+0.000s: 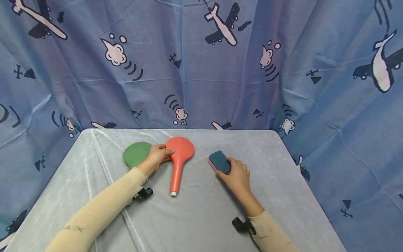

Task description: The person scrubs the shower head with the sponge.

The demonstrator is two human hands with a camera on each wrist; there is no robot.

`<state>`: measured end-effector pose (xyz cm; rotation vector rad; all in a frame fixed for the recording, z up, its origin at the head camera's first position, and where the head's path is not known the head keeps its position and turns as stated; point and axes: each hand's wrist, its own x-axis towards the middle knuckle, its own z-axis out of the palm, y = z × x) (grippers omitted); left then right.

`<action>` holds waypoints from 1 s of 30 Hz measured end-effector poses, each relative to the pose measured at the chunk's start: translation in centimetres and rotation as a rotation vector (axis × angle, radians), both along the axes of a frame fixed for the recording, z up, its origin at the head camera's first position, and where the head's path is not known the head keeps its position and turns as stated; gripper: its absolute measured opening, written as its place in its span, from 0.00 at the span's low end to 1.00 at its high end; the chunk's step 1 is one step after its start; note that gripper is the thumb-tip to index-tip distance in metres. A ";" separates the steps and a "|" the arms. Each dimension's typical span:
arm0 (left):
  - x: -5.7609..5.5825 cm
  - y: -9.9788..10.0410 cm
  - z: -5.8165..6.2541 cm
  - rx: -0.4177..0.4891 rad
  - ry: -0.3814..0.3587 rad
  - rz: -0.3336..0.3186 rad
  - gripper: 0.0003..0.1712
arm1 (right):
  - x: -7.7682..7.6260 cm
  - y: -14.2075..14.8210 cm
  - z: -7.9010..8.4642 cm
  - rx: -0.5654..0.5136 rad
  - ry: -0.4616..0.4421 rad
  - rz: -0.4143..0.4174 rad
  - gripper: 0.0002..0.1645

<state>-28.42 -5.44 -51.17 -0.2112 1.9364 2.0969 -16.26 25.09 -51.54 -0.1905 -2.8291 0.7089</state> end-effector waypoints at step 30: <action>8.3 -4.8 3.5 -0.492 0.467 -0.478 0.24 | 1.1 1.4 1.6 0.259 0.199 0.424 0.38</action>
